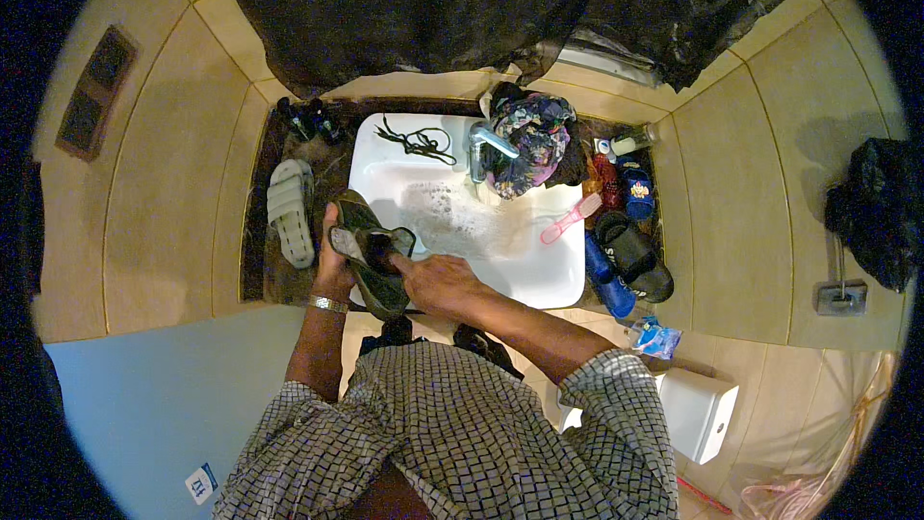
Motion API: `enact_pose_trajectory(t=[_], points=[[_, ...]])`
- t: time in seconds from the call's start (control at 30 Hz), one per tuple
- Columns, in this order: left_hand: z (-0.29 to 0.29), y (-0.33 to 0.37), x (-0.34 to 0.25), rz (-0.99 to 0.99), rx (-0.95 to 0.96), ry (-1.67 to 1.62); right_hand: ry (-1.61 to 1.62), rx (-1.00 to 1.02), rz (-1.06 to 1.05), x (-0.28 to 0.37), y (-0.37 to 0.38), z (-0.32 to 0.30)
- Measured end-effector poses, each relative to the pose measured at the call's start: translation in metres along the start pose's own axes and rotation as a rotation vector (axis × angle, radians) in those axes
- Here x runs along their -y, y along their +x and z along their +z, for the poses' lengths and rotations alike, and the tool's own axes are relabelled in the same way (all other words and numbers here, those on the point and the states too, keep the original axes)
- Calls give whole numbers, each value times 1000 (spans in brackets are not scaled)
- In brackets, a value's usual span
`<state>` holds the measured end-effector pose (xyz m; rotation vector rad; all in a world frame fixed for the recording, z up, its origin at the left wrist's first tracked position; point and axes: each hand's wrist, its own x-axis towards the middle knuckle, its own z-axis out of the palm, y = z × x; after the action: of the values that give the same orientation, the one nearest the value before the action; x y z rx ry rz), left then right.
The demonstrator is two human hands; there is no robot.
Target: The person scrubs a single dark-colored shoe in a sink using a brush and cleaning solution. They apply the solution, scrub the shoe's exterior and interior, rinse it under running water, and continue scrubbing with a different brush. The shoe remains in the sink at the end of the clip.
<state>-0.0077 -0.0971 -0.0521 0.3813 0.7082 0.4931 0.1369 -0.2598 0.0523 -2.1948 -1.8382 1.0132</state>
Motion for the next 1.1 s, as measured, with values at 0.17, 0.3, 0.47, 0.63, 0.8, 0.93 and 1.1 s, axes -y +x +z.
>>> enact_pose_trajectory(t=[0.17,0.3,0.47,0.63,0.8,0.93,1.1], points=[[18,4,14,-2,5,44,-25,-37,85,-18,48,9],[5,1,-2,33,7,38,135,55,63,3,8,-6],[-3,1,3,-11,77,26,147,-4,62,7,15,1],[-1,6,8,-46,78,-27,171,-99,50,3,36,9],[10,-10,-11,114,18,-14,222,105,-3,26,-10,-11],[22,-5,9,22,119,-57,43,-66,30,3,45,5],[-5,-6,-1,74,121,-121,274,17,-41,15,6,6]])
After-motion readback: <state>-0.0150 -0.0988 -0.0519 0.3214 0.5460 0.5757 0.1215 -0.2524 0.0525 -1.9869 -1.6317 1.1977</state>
